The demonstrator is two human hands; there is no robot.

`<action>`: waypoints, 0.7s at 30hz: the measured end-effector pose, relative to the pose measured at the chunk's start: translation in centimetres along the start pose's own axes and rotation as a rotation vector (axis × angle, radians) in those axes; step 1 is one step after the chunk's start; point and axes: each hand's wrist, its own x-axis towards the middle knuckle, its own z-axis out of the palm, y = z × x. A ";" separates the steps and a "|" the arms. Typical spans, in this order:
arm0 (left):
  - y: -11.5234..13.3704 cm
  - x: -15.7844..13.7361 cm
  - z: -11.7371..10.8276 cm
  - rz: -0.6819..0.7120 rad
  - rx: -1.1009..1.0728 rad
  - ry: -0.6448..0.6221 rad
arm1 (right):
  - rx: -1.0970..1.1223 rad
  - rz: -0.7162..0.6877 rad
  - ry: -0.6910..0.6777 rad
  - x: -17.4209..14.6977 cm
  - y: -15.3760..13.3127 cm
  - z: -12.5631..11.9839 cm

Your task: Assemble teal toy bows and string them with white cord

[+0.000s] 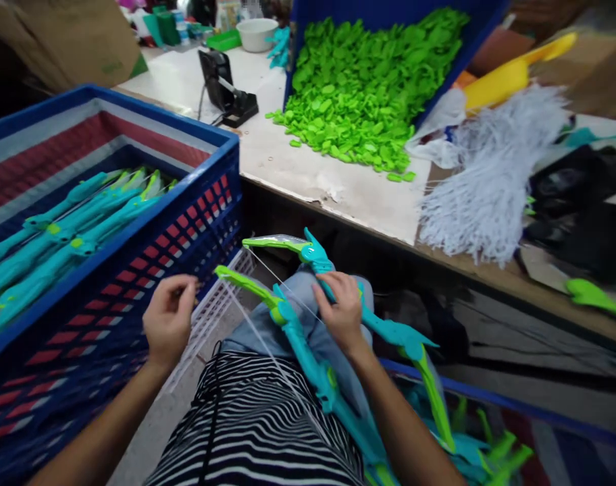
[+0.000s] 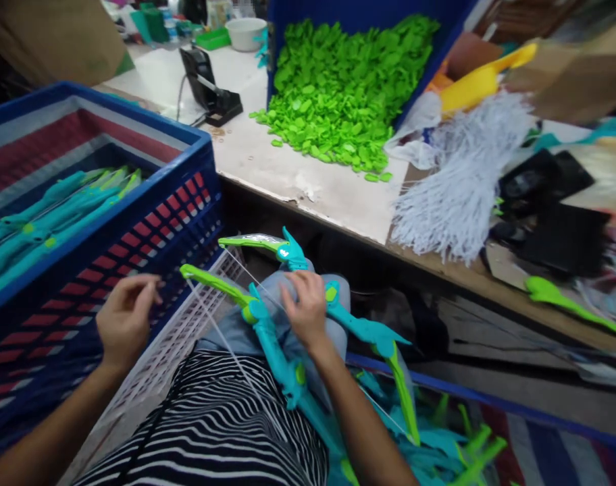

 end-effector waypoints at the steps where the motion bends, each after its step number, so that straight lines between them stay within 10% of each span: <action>1: -0.5 -1.3 0.2 0.145 0.057 -0.096 | -0.139 0.049 -0.018 -1.4 2.0 -1.2; 5: -2.1 -6.0 4.3 0.744 0.123 -0.695 | -0.478 0.114 -0.241 -5.9 7.0 -3.2; 8: -3.0 -8.0 9.3 0.971 0.243 -0.751 | -0.536 0.133 -0.376 -6.6 7.7 -2.6; 15: -0.7 -6.1 13.8 1.034 0.443 -0.889 | -0.129 0.213 -0.542 -2.2 9.7 -4.6; 21: 2.8 -0.4 14.7 0.829 0.636 -1.048 | 0.609 0.458 -1.131 0.9 11.5 -5.6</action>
